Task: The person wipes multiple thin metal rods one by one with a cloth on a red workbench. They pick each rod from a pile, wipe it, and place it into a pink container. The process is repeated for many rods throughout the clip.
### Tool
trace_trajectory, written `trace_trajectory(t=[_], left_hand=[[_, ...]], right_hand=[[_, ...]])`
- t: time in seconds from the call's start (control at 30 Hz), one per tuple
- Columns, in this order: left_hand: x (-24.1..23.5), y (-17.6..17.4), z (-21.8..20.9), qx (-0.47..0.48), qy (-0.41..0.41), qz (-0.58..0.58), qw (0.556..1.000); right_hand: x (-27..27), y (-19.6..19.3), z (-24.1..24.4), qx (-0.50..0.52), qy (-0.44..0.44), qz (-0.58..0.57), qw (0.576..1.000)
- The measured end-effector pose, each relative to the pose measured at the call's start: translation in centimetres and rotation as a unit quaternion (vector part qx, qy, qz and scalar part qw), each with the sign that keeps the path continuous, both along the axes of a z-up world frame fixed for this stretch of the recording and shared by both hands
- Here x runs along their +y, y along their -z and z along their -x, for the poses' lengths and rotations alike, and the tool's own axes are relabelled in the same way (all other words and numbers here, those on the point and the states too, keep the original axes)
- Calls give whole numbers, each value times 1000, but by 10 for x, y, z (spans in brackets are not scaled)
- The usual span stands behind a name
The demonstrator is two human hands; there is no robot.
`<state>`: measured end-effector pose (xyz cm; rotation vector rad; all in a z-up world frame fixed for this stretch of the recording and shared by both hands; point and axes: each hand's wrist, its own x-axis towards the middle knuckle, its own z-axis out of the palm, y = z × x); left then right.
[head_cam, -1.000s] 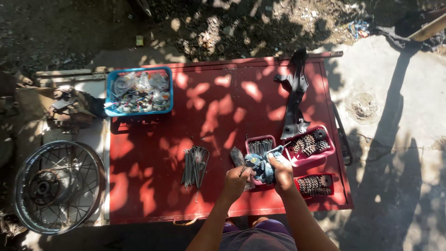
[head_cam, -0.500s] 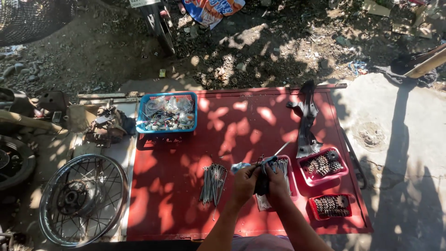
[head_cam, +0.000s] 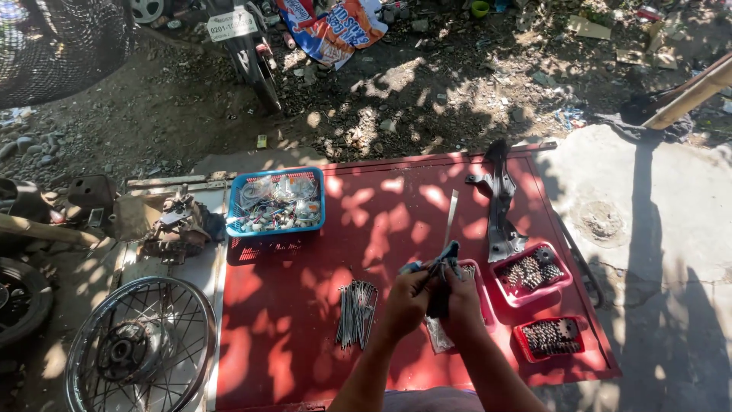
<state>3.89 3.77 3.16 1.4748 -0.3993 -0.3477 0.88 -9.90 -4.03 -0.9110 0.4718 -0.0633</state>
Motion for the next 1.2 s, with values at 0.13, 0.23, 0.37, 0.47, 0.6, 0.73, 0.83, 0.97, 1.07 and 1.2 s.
trace_trajectory(t=[0.13,0.23,0.37,0.47,0.6,0.73,0.83,0.97,1.07,1.2], left_hand=[[25,11,0,17,10,-53,998],[32,24,1,29,-1,-38,999],[11,33,5,57,-3,28,998],[7,21,5,43,7,7,999],[28,33,4,62,2,47,997],[25,47,1,108,-44,84,990],[21,39,-9,113,-96,95,984],[1,18,-5,62,-22,-23,998],[-10,-5,-3,13,-15,-21,1000],[-3,32,-10,65,-102,-25,992]], right_hand=[[-60,-8,-20,56,92,24,994],[-70,-48,-19,-45,108,-74,990],[-16,-14,1,-38,23,-35,998],[-15,-6,0,4,4,7,1000],[-86,-26,-19,-78,26,-93,992],[-78,-24,-14,-65,100,-65,991],[-52,-25,-7,-56,100,-89,989],[-18,-27,3,-18,28,18,999],[-33,-28,-1,-3,9,73,997],[-72,-81,-14,26,127,41,991]])
